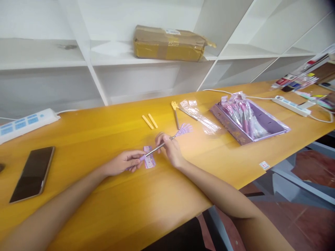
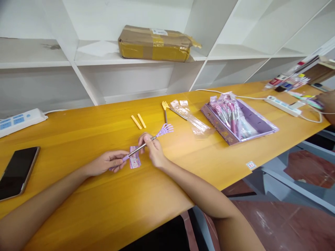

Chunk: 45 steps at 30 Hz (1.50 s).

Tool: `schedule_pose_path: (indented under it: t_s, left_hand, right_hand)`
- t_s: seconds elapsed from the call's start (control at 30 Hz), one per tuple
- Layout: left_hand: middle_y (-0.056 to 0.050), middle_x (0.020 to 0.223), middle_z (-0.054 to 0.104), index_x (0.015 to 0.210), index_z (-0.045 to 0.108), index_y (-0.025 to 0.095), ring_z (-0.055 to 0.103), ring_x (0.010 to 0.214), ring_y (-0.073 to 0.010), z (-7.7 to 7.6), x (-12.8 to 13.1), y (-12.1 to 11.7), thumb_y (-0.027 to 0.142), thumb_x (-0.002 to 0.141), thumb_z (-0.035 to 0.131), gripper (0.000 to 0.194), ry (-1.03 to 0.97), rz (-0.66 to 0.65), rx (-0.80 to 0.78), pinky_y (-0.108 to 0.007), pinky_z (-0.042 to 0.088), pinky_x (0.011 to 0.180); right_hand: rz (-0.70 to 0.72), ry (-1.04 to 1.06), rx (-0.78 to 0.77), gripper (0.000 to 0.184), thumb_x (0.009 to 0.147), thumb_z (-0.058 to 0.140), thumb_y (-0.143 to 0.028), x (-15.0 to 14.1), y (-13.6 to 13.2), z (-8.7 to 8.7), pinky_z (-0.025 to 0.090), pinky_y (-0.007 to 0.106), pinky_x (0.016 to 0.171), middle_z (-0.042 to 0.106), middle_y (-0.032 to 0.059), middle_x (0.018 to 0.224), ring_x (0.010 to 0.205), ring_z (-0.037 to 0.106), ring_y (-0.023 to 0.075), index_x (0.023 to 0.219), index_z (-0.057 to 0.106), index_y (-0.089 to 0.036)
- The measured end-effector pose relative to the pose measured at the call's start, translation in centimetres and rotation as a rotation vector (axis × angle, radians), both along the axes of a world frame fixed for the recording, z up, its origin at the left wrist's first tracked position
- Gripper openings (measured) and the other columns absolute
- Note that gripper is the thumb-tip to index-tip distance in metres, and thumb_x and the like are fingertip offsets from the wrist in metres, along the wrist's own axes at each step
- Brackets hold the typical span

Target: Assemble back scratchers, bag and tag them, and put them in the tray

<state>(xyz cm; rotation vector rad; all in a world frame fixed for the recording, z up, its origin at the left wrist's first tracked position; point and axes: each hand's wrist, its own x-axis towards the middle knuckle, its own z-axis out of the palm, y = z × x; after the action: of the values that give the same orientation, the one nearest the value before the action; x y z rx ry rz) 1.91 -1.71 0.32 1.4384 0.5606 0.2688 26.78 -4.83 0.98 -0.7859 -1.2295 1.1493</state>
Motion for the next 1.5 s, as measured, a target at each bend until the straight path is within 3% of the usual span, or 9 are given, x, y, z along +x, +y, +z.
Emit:
schedule_pose_path:
  t_s: [0.13, 0.23, 0.4, 0.57, 0.73, 0.93, 1.5]
  left_hand:
    - [0.002, 0.080, 0.057, 0.112, 0.064, 0.016, 0.053, 0.064, -0.0102, 0.5, 0.1, -0.1, 0.047, 0.104, 0.057, 0.032, 0.087, -0.017, 0.036, -0.024, 0.040, 0.059]
    - [0.002, 0.081, 0.059, 0.102, 0.061, 0.017, 0.056, 0.068, -0.0111, 0.9, 0.2, -0.3, 0.049, 0.106, 0.053, 0.033, 0.126, -0.061, 0.119, -0.025, 0.044, 0.064]
    - [0.001, 0.081, 0.059, 0.092, 0.055, 0.018, 0.057, 0.070, -0.0122, 1.4, 0.2, -0.5, 0.051, 0.108, 0.045, 0.038, 0.154, -0.121, 0.214, -0.027, 0.045, 0.069]
    - [0.002, 0.077, 0.061, 0.101, 0.055, 0.019, 0.051, 0.066, -0.0128, 1.2, -0.3, -0.5, 0.051, 0.110, 0.038, 0.038, 0.153, -0.140, 0.215, -0.028, 0.043, 0.068]
    - [0.003, 0.072, 0.056, 0.100, 0.053, 0.019, 0.047, 0.064, -0.0132, 1.1, -0.4, -0.5, 0.052, 0.111, 0.034, 0.039, 0.122, -0.127, 0.154, -0.029, 0.042, 0.066]
    - [0.003, 0.072, 0.054, 0.095, 0.049, 0.020, 0.046, 0.064, -0.0133, 0.6, -0.7, -0.3, 0.052, 0.111, 0.034, 0.038, 0.116, -0.078, 0.096, -0.029, 0.041, 0.065]
    - [0.003, 0.069, 0.053, 0.093, 0.049, 0.020, 0.046, 0.061, -0.0130, 0.6, -1.0, -0.2, 0.050, 0.111, 0.034, 0.039, 0.076, -0.108, 0.059, -0.029, 0.038, 0.062]
  right_hand:
    - [-0.248, 0.083, 0.047, 0.054, 0.102, 0.051, -0.065, 2.3, 1.8, 1.1, 0.042, 0.026, 0.060, 0.051, 0.0024, 0.075, 0.062, 0.050, 0.0104, 0.079, 0.057, -0.017]
    - [-0.318, 0.072, 0.075, 0.055, 0.103, 0.048, -0.065, 3.6, 2.5, 2.0, 0.038, 0.027, 0.060, 0.048, 0.0022, 0.071, 0.059, 0.046, 0.0105, 0.076, 0.054, -0.017]
    - [-0.273, 0.134, 0.155, 0.062, 0.105, 0.037, -0.064, 5.0, 2.6, 3.1, 0.035, 0.029, 0.060, 0.045, 0.0041, 0.067, 0.057, 0.046, 0.0117, 0.070, 0.056, -0.017]
    - [-0.284, 0.163, 0.171, 0.061, 0.104, 0.034, -0.059, 6.1, 2.8, 3.5, 0.033, 0.029, 0.058, 0.044, 0.0049, 0.063, 0.056, 0.045, 0.0121, 0.066, 0.055, -0.017]
    - [-0.307, 0.207, 0.174, 0.058, 0.103, 0.038, -0.056, 6.2, 3.5, 2.6, 0.033, 0.028, 0.056, 0.043, 0.0045, 0.062, 0.055, 0.044, 0.0117, 0.064, 0.054, -0.017]
    - [-0.310, 0.218, 0.078, 0.061, 0.101, 0.045, -0.065, 5.8, 4.2, 1.2, 0.032, 0.026, 0.052, 0.040, 0.0034, 0.064, 0.056, 0.043, 0.0114, 0.063, 0.052, -0.017]
    - [-0.255, 0.048, 0.099, 0.066, 0.100, 0.038, -0.074, 3.8, 3.0, 0.9, 0.036, 0.031, 0.061, 0.045, 0.0032, 0.062, 0.057, 0.046, 0.0135, 0.065, 0.049, -0.018]
